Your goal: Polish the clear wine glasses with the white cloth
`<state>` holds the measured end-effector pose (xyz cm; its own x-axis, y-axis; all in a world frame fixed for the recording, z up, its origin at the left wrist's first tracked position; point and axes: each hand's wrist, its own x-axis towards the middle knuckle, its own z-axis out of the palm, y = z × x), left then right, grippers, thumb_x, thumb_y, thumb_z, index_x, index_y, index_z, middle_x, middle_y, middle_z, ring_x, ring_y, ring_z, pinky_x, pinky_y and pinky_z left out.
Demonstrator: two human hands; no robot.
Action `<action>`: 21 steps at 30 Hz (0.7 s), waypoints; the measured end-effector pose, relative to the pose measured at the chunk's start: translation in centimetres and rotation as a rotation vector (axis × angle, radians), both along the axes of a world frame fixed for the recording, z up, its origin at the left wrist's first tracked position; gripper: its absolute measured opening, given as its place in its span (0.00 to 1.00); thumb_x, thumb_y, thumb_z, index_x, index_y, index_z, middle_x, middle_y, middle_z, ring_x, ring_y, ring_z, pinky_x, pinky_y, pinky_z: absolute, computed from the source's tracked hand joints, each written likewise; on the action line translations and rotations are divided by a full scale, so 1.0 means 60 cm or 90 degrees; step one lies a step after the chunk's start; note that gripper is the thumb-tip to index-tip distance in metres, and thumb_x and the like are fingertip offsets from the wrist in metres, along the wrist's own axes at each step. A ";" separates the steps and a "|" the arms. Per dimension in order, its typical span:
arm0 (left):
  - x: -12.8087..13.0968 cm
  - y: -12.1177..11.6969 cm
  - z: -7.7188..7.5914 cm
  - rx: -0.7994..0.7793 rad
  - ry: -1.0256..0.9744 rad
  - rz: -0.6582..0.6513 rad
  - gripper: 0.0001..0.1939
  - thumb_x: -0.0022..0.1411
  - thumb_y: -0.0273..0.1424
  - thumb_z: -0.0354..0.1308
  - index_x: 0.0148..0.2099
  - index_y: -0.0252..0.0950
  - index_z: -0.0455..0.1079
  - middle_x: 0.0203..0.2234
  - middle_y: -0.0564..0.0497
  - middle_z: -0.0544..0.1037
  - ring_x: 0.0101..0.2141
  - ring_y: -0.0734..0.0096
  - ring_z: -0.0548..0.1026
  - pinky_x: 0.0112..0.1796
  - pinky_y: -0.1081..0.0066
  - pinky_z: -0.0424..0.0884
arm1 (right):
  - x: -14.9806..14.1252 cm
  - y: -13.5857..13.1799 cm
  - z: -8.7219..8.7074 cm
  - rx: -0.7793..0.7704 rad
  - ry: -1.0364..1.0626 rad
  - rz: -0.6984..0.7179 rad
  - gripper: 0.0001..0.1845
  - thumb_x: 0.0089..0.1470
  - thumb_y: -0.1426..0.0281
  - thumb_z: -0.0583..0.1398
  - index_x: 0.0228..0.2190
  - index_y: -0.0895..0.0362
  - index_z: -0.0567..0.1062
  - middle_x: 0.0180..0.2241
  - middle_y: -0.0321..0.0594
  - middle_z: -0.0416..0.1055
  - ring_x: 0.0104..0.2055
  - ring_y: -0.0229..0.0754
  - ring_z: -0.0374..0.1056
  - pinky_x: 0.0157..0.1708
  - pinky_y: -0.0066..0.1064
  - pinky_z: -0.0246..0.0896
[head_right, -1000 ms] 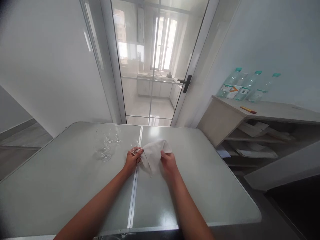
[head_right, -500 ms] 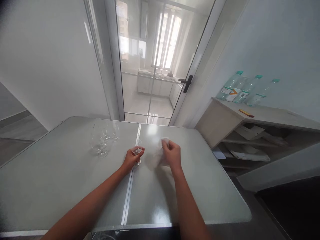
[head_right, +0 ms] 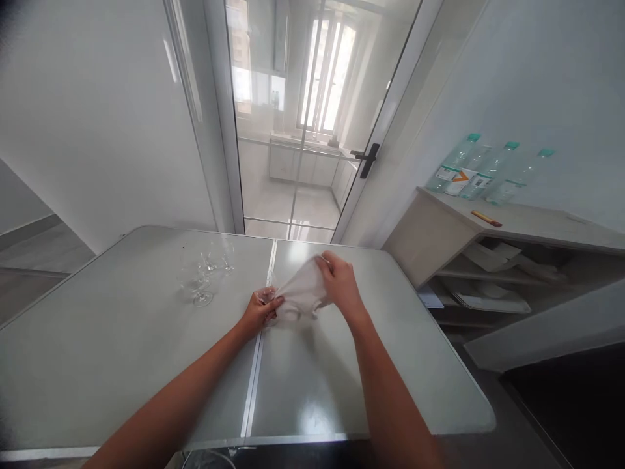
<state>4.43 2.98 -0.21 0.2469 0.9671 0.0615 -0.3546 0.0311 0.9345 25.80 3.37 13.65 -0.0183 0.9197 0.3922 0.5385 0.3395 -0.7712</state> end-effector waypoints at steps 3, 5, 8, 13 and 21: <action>-0.010 0.008 -0.002 -0.043 -0.081 0.022 0.20 0.48 0.43 0.74 0.33 0.33 0.72 0.16 0.61 0.65 0.13 0.88 0.53 0.15 0.80 0.51 | 0.022 0.004 -0.015 -0.202 0.175 0.108 0.24 0.58 0.47 0.60 0.28 0.56 0.71 0.24 0.34 0.64 0.27 0.38 0.57 0.25 0.27 0.51; -0.012 0.012 -0.001 -0.060 -0.109 0.028 0.21 0.48 0.42 0.74 0.37 0.34 0.73 0.18 0.61 0.66 0.13 0.89 0.52 0.15 0.80 0.48 | 0.034 0.010 -0.030 -0.237 0.264 0.119 0.24 0.55 0.47 0.62 0.29 0.56 0.73 0.26 0.35 0.67 0.28 0.39 0.59 0.27 0.27 0.54; -0.010 0.016 0.002 -0.061 -0.100 0.031 0.22 0.46 0.40 0.76 0.40 0.33 0.74 0.21 0.60 0.69 0.14 0.89 0.53 0.16 0.80 0.50 | 0.044 0.025 -0.052 -0.126 0.306 0.022 0.24 0.55 0.48 0.63 0.27 0.56 0.72 0.24 0.33 0.64 0.28 0.37 0.56 0.27 0.26 0.52; -0.015 0.017 0.005 -0.013 -0.108 0.119 0.18 0.48 0.39 0.74 0.35 0.35 0.73 0.17 0.61 0.65 0.14 0.87 0.54 0.18 0.77 0.56 | 0.046 0.028 -0.066 0.018 0.349 -0.033 0.23 0.59 0.49 0.61 0.26 0.54 0.70 0.24 0.32 0.62 0.28 0.38 0.56 0.28 0.27 0.55; -0.051 0.019 -0.001 0.038 0.096 -0.185 0.21 0.47 0.40 0.74 0.40 0.32 0.81 0.19 0.55 0.68 0.14 0.83 0.59 0.16 0.77 0.50 | 0.118 -0.091 -0.114 -0.179 0.204 0.256 0.09 0.49 0.60 0.71 0.28 0.52 0.83 0.29 0.38 0.77 0.37 0.50 0.71 0.52 0.48 0.63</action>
